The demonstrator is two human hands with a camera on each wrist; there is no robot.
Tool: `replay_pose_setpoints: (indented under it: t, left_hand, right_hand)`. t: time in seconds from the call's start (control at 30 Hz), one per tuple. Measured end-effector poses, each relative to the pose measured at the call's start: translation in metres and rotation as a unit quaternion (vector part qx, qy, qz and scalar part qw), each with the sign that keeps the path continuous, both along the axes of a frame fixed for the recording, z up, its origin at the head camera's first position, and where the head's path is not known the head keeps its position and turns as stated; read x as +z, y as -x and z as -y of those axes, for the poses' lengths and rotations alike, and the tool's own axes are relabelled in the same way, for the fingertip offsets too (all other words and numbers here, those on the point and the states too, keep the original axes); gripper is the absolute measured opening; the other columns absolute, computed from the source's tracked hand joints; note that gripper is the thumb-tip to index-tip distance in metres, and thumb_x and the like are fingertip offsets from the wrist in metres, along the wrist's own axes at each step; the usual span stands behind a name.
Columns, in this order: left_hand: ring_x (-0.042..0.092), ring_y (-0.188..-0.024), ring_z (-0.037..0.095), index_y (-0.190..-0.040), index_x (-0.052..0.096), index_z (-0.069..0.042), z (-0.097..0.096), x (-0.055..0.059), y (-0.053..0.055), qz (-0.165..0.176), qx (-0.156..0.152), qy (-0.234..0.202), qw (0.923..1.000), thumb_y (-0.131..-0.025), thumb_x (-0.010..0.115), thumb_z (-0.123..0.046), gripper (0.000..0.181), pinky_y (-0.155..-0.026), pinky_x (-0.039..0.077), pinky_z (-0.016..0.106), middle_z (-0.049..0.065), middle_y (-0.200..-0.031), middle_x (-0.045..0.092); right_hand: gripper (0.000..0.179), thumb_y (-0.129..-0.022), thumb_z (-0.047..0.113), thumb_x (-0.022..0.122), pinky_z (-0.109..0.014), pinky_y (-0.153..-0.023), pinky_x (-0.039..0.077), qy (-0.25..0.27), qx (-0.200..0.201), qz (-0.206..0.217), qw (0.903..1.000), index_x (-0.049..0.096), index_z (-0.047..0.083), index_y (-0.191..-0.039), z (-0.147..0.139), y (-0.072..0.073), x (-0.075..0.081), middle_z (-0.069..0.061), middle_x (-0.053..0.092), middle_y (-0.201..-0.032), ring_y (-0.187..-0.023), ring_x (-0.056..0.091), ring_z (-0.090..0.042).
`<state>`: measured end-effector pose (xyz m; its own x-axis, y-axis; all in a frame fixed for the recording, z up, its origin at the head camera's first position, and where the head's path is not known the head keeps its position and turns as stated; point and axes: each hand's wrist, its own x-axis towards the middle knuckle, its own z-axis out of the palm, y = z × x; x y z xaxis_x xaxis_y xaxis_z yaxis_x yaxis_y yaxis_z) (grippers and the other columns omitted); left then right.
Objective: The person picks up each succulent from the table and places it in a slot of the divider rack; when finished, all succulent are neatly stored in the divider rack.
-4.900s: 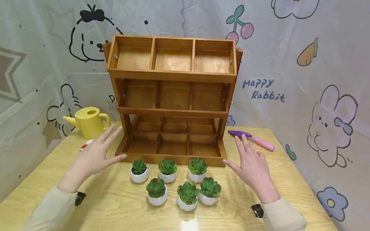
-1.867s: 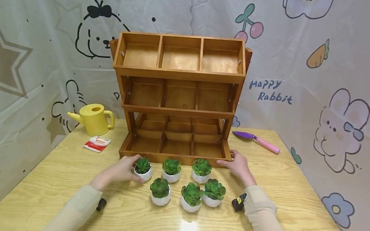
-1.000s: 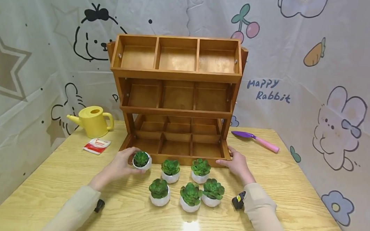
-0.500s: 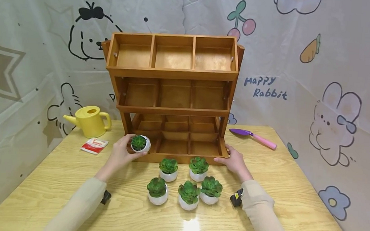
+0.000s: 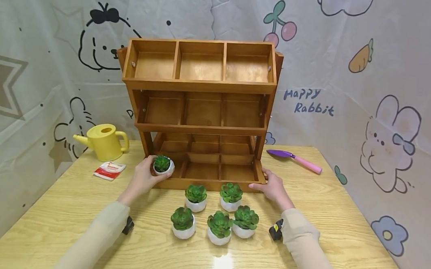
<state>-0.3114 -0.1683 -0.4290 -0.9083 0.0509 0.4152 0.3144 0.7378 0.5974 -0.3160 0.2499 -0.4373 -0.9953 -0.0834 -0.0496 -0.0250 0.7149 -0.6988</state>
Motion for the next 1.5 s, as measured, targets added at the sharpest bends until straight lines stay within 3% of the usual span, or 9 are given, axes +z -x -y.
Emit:
replay_pose_setpoints:
  t: [0.53, 1.0, 1.13, 1.3, 1.5]
  left_hand:
    - [0.058, -0.107, 0.039, -0.12, 0.051, 0.001, 0.001, -0.004, 0.008, 0.055, 0.012, 0.012, 0.9984, -0.076, 0.08, -0.031, 0.062, -0.089, 0.049, 0.052, 0.024, -0.114, 0.059]
    - [0.061, -0.104, 0.04, -0.125, 0.05, 0.004, -0.004, -0.006, 0.014, 0.11, 0.054, 0.049, 0.9912, -0.076, 0.075, -0.043, 0.072, -0.085, 0.051, 0.053, 0.026, -0.114, 0.061]
    - [0.062, -0.099, 0.043, -0.124, 0.052, 0.003, -0.007, -0.006, 0.016, 0.117, 0.074, 0.075, 0.9876, -0.074, 0.073, -0.047, 0.074, -0.082, 0.051, 0.053, 0.027, -0.112, 0.063]
    - [0.061, -0.101, 0.045, -0.132, 0.049, 0.004, -0.01, -0.007, 0.017, 0.148, 0.085, 0.111, 0.9791, -0.076, 0.068, -0.052, 0.082, -0.083, 0.05, 0.054, 0.029, -0.116, 0.061]
    - [0.061, -0.098, 0.043, -0.132, 0.049, 0.001, -0.012, -0.004, 0.017, 0.171, 0.095, 0.128, 0.9724, -0.077, 0.064, -0.055, 0.08, -0.079, 0.05, 0.053, 0.026, -0.115, 0.063]
  right_hand:
    - [0.089, -0.084, 0.038, 0.073, -0.058, -0.106, 0.034, 0.008, -0.01, -0.003, 0.9999, 0.026, 0.0, -0.15, 0.001, -0.001, -0.001, -0.034, 0.036, -0.144, -0.131, 0.038, -0.048]
    - [0.09, -0.084, 0.041, 0.072, -0.057, -0.103, 0.037, 0.003, -0.009, -0.008, 0.9999, 0.026, 0.002, -0.15, 0.0, -0.001, -0.002, -0.033, 0.039, -0.142, -0.129, 0.042, -0.047]
    - [0.088, -0.084, 0.038, 0.073, -0.057, -0.102, 0.039, -0.002, -0.006, -0.019, 0.9998, 0.027, 0.0, -0.149, 0.0, -0.001, -0.002, -0.034, 0.041, -0.14, -0.127, 0.044, -0.048]
    - [0.089, -0.082, 0.039, 0.074, -0.057, -0.1, 0.04, -0.006, -0.006, -0.022, 0.9997, 0.029, -0.001, -0.148, -0.001, -0.001, -0.003, -0.035, 0.043, -0.139, -0.125, 0.046, -0.048]
    - [0.091, -0.08, 0.041, 0.076, -0.056, -0.098, 0.043, -0.001, -0.006, -0.031, 0.9995, 0.031, -0.001, -0.147, -0.001, 0.0, -0.005, -0.033, 0.045, -0.138, -0.123, 0.048, -0.047]
